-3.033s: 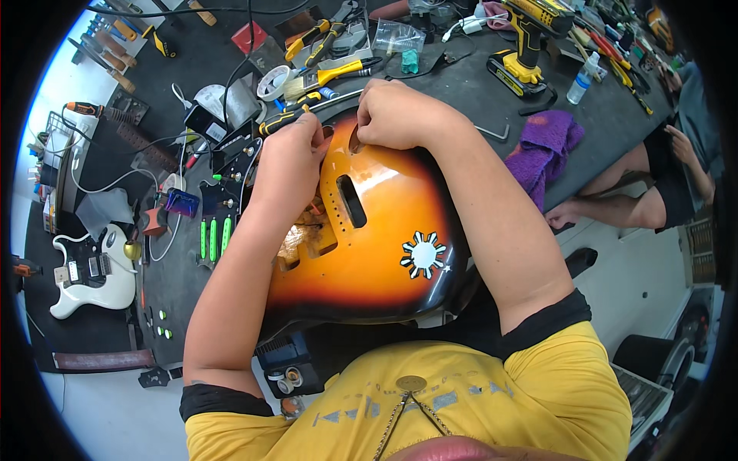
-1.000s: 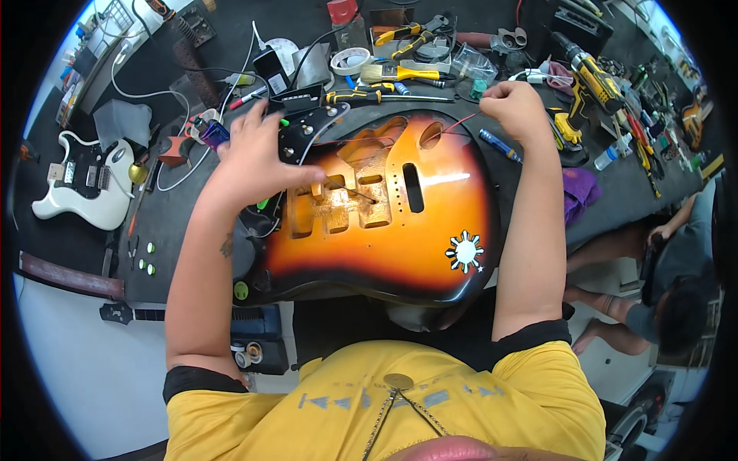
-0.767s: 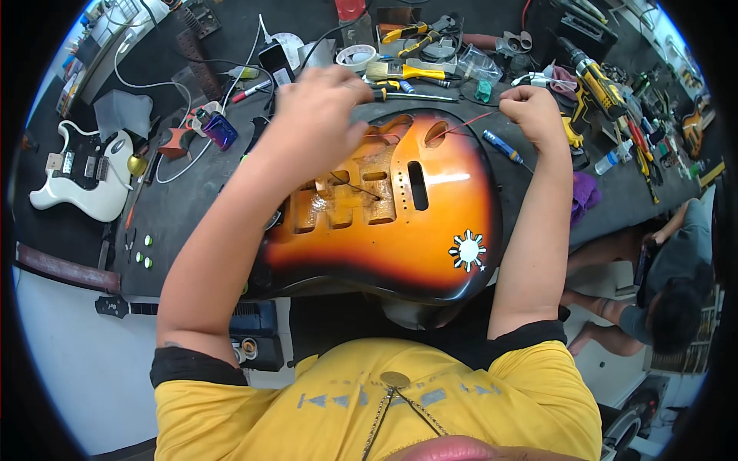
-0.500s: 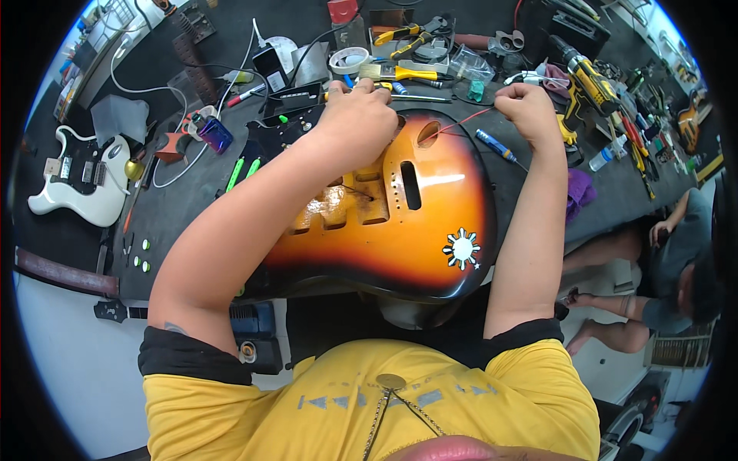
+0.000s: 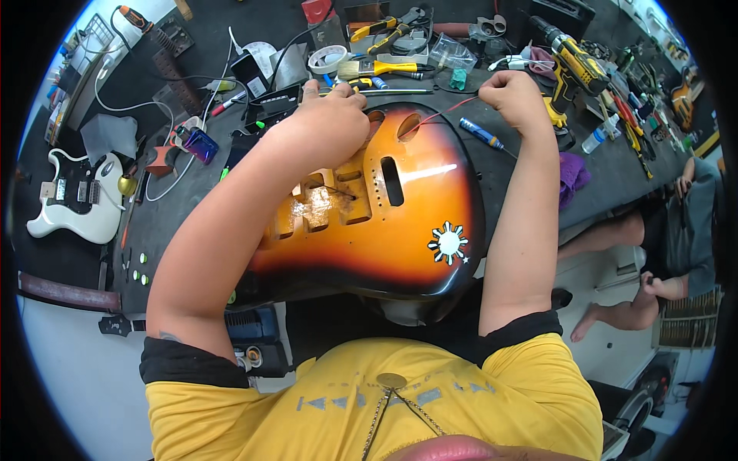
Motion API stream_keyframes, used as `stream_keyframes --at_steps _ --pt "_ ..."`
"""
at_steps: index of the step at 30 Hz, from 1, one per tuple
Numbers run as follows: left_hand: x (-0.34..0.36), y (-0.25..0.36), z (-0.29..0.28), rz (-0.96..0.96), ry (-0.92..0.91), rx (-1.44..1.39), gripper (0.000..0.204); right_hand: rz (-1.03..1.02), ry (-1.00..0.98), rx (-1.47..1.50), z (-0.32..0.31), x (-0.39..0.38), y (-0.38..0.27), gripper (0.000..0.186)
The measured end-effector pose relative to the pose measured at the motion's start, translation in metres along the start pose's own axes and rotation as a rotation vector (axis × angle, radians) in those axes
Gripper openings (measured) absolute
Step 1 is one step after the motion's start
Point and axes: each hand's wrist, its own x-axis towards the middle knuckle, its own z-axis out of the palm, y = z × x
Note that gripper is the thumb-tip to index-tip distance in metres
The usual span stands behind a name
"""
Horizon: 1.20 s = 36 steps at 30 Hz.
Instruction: The person wipes a guitar body with a cloth, threads wires from a pickguard into the internal cavity, and aligns the pickguard onto the body.
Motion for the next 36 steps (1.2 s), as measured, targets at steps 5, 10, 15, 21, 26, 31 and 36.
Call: stream_keyframes --at_steps 5,10,15,21,26,31,36 --pt "0.002 0.001 0.016 -0.014 0.016 0.061 0.038 0.036 0.082 0.001 -0.006 0.001 0.001 0.030" --pt "0.000 0.002 0.022 0.012 0.179 0.096 0.032 0.040 0.113 0.048 -0.013 0.001 0.009 0.032" --pt "-0.035 -0.010 0.008 -0.020 0.379 -0.086 0.034 0.034 0.122 0.013 -0.008 0.003 0.006 0.031" --pt "-0.121 -0.048 0.008 -0.323 0.540 -0.643 0.045 0.038 0.155 0.147 -0.007 0.000 0.001 0.027" --pt "-0.152 -0.073 0.067 -0.704 0.339 -0.740 0.077 0.014 0.151 0.384 0.000 0.000 -0.005 0.022" --pt "-0.134 -0.080 0.066 -0.734 0.137 -0.931 0.103 -0.002 0.154 0.514 0.003 0.002 -0.005 0.020" --pt "-0.134 -0.090 0.071 -0.659 -0.036 -0.955 0.124 0.020 0.153 0.494 0.007 0.007 -0.002 0.020"
